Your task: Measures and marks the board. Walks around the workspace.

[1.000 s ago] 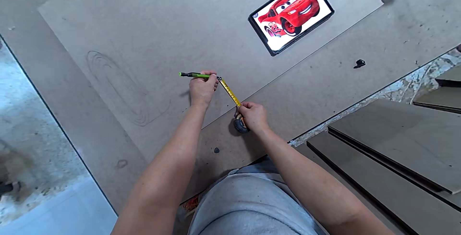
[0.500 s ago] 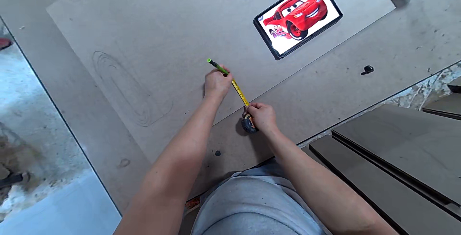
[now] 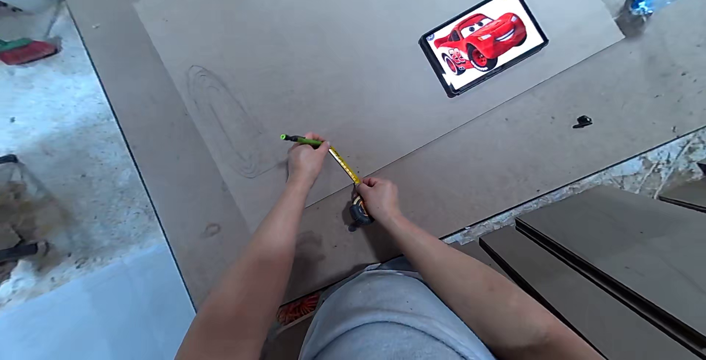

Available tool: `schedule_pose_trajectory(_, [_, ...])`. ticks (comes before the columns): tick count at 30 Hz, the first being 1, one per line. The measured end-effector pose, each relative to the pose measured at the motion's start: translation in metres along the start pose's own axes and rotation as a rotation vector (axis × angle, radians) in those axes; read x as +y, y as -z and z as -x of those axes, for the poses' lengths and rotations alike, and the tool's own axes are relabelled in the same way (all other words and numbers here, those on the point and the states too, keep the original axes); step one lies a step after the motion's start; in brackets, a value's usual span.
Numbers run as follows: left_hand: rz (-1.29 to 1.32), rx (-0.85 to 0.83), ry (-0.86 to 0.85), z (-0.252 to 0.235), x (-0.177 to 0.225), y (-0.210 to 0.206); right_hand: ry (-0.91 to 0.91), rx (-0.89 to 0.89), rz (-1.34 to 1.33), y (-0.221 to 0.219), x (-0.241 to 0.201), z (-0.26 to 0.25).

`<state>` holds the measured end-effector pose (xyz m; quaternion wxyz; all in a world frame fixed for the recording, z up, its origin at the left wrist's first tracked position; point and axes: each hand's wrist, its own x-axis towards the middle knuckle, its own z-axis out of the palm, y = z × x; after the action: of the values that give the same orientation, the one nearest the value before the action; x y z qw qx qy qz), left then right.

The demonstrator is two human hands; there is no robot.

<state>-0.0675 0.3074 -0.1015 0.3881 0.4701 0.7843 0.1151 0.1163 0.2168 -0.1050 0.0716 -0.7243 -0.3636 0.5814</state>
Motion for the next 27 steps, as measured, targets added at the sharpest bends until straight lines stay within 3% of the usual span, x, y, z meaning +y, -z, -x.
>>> schedule_pose_trajectory(5, [0.317, 0.062, -0.184, 0.023, -0.061, 0.013, 0.131, -0.097, 0.025, 0.003, 0.001, 0.003])
schedule_pose_trajectory(9, [0.448, -0.022, -0.251, 0.041, -0.085, 0.024, 0.328, -0.245, 0.09, 0.008, -0.003, 0.007])
schedule_pose_trajectory(12, [0.509, -0.074, -0.231, 0.054, -0.099, 0.039, 0.412, -0.32, 0.244, 0.011, -0.012, -0.005])
schedule_pose_trajectory(14, [0.428, 0.004, -0.23, 0.06, -0.114, 0.054, 0.496, -0.333, 0.444, 0.022, -0.027, -0.015])
schedule_pose_trajectory(17, [0.309, 0.283, -0.124, 0.058, -0.15, 0.079, 0.59, -0.225, 0.735, 0.058, -0.056, -0.041])
schedule_pose_trajectory(20, [0.157, 0.472, -0.001, 0.044, -0.188, 0.098, 0.569, -0.02, 0.883, 0.11, -0.085, -0.079])
schedule_pose_trajectory(23, [0.097, 0.518, 0.09, 0.037, -0.193, 0.102, 0.512, 0.098, 1.001, 0.143, -0.105, -0.102])
schedule_pose_trajectory(27, [0.109, 0.541, 0.19, 0.034, -0.181, 0.101, 0.476, 0.133, 1.095, 0.145, -0.119, -0.106])
